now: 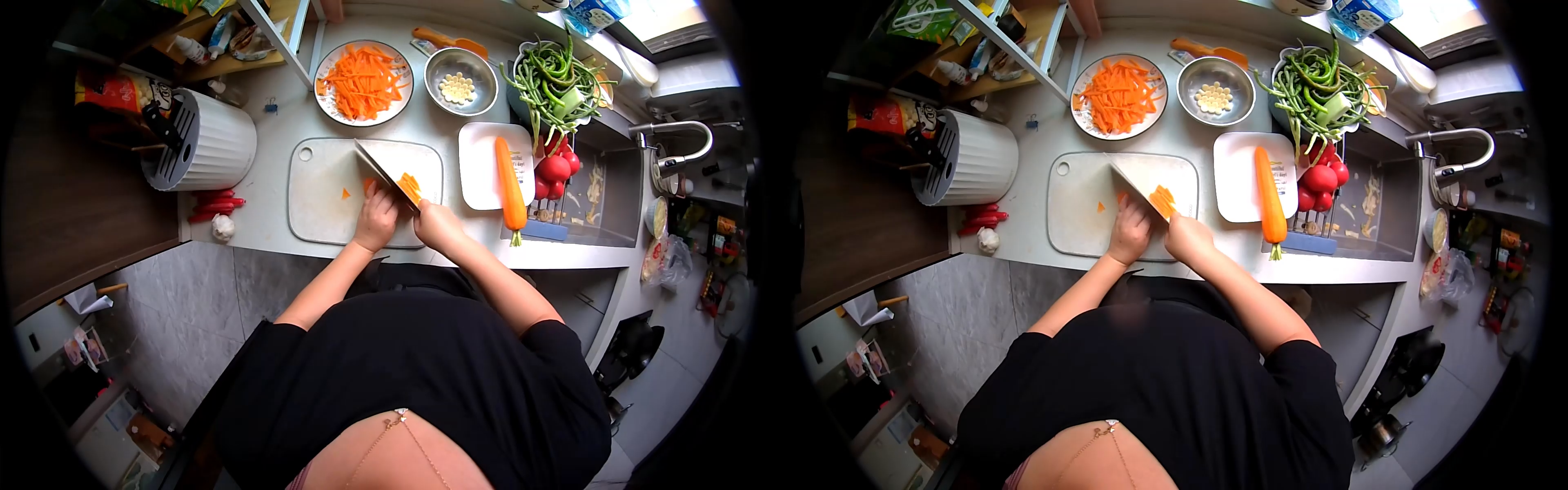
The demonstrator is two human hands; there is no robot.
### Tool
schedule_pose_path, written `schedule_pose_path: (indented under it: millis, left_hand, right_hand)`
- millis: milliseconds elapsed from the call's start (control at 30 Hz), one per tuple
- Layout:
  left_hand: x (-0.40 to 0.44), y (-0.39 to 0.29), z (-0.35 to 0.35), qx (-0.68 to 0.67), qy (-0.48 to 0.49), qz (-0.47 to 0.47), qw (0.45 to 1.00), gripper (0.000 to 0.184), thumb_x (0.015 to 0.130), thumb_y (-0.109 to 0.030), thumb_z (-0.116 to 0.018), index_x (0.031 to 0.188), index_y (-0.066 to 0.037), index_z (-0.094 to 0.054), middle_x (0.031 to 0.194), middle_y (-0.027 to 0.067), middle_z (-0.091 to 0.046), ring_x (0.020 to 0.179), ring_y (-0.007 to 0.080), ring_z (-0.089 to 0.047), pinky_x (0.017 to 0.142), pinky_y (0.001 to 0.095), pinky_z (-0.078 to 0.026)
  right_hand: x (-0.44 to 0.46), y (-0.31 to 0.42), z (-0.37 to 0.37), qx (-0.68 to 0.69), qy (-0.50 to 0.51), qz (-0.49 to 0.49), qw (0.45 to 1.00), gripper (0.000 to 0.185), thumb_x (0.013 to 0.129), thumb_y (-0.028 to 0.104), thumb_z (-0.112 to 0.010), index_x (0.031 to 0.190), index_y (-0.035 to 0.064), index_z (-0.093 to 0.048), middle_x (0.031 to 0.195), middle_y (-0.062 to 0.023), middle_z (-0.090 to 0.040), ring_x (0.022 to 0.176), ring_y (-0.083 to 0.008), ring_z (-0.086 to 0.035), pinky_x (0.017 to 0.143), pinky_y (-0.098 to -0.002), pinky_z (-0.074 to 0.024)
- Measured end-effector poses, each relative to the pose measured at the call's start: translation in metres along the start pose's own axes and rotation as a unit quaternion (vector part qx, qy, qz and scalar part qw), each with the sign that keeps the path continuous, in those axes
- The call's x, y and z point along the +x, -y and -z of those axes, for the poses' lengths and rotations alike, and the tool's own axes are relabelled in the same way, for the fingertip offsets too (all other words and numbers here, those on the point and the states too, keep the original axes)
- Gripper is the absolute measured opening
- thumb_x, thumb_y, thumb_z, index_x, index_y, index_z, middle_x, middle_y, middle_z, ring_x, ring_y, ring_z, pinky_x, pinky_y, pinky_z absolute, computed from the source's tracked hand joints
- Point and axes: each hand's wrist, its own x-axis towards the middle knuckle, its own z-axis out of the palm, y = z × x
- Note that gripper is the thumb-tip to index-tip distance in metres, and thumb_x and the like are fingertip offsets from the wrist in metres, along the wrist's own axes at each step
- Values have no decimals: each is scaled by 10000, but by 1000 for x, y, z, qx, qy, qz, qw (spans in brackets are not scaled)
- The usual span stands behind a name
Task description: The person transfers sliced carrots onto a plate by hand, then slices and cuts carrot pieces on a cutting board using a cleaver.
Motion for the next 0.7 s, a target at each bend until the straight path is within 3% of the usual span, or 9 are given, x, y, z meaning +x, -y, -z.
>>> schedule_pose_path:
  millis: [233,367,467,500,600,700]
  left_hand:
    - [8,-7,22,-34,-11,-10,999,205,814,-79,-639,1010,-16,-639,1046,139,-585,1012,312,-550,996,498,-386]
    - [-1,3,63,9,-47,117,992,298,862,-115,-626,1128,8,-574,1115,183,-527,985,324,-546,882,409,-458]
    - [-7,18,56,-67,-1,273,960,394,867,-164,-636,1198,11,-515,1173,192,-502,999,337,-544,856,396,-466]
    - [-1,15,54,-64,33,319,945,539,843,-264,-675,1244,22,-456,1175,206,-498,991,355,-546,850,410,-466]
    - [15,-6,47,-4,86,338,937,689,796,-387,-707,1259,37,-423,1158,226,-508,1079,387,-514,904,428,-442]
    - [24,-9,36,13,125,347,930,661,766,-297,-714,1263,30,-423,1145,224,-508,1059,381,-509,933,441,-410]
  right_hand:
    - [19,8,12,35,-32,22,999,259,878,207,-514,875,-41,-589,792,-285,-623,755,-448,-611,705,-496,-496]
    - [-19,17,49,107,-100,10,989,226,864,171,-519,825,-42,-585,743,-281,-614,737,-452,-603,702,-506,-480]
    - [-24,9,46,143,-101,-8,985,252,879,189,-528,838,-55,-577,755,-290,-608,751,-458,-596,701,-494,-471]
    - [-25,7,44,138,-95,-12,986,253,880,189,-528,839,-56,-577,759,-291,-608,755,-456,-596,705,-492,-471]
    - [-33,9,42,143,-80,-20,986,259,884,199,-534,853,-53,-584,770,-283,-616,769,-450,-598,711,-485,-470]
    - [-40,11,39,156,-77,-37,984,270,883,219,-548,860,-46,-595,773,-269,-627,776,-443,-604,713,-476,-473]
